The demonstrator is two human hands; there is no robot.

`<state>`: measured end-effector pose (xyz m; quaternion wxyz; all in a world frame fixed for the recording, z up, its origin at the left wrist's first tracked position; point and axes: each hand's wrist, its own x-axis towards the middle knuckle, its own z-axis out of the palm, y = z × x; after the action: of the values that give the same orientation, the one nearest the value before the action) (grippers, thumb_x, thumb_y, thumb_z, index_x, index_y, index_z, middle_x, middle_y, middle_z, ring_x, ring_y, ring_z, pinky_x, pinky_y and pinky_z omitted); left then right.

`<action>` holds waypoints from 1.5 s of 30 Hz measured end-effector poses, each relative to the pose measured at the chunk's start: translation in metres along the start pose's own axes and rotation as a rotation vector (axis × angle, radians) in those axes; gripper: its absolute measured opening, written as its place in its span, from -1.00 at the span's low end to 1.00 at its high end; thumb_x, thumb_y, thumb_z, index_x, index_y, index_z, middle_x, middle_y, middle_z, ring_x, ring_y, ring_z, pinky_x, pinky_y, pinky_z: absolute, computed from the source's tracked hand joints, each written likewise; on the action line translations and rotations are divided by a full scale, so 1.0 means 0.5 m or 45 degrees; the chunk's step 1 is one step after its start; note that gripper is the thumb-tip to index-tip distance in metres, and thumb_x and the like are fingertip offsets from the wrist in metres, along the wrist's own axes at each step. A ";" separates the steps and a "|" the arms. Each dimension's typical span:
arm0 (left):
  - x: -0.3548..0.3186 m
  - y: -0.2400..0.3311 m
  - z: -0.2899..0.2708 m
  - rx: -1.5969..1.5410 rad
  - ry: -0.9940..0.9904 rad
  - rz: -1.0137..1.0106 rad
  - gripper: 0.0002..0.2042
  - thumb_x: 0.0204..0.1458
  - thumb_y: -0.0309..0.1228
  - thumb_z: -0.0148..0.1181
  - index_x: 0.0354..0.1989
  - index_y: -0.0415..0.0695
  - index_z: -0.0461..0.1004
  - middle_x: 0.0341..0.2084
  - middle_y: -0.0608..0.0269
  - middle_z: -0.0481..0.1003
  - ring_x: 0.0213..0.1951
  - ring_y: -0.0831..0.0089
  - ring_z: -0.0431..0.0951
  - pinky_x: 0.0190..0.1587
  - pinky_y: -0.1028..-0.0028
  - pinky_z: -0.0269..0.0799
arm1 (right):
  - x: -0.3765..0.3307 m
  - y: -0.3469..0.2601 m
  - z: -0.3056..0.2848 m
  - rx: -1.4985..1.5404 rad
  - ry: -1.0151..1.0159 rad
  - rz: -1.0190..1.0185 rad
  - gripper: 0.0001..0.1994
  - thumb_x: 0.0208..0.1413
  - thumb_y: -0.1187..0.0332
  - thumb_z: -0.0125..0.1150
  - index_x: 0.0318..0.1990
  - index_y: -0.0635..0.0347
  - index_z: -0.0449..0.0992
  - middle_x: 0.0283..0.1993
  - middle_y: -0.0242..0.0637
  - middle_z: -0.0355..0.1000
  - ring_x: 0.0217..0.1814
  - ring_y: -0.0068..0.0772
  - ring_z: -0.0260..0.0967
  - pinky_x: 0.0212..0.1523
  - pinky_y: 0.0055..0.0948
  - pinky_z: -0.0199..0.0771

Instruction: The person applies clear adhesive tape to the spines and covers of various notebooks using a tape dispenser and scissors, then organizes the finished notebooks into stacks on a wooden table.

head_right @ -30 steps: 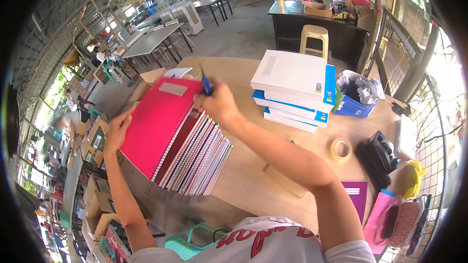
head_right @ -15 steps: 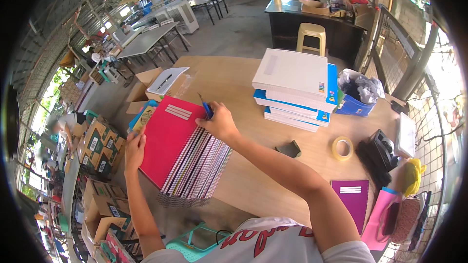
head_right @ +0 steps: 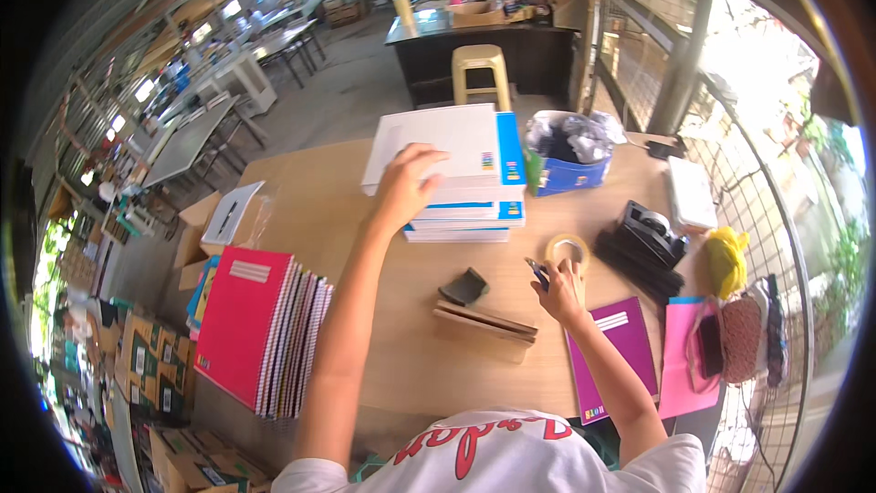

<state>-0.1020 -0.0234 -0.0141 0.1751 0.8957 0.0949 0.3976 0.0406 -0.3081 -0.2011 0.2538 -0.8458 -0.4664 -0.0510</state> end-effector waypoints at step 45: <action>0.185 -0.019 0.166 -0.001 -1.080 0.218 -0.61 -0.17 -0.59 0.44 -0.11 0.03 0.61 0.08 0.20 0.43 0.11 0.16 0.47 0.20 0.27 0.42 | 0.119 -0.024 -0.164 0.633 0.373 -0.163 -0.49 -0.01 0.03 0.45 0.06 0.07 0.60 -0.01 -0.14 0.40 0.04 -0.07 0.30 0.04 -0.18 0.40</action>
<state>0.0211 -0.0055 -0.0065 0.1654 0.9844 -0.0602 0.0074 0.0765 -0.2964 -0.1061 0.5142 -0.7102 -0.4753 -0.0728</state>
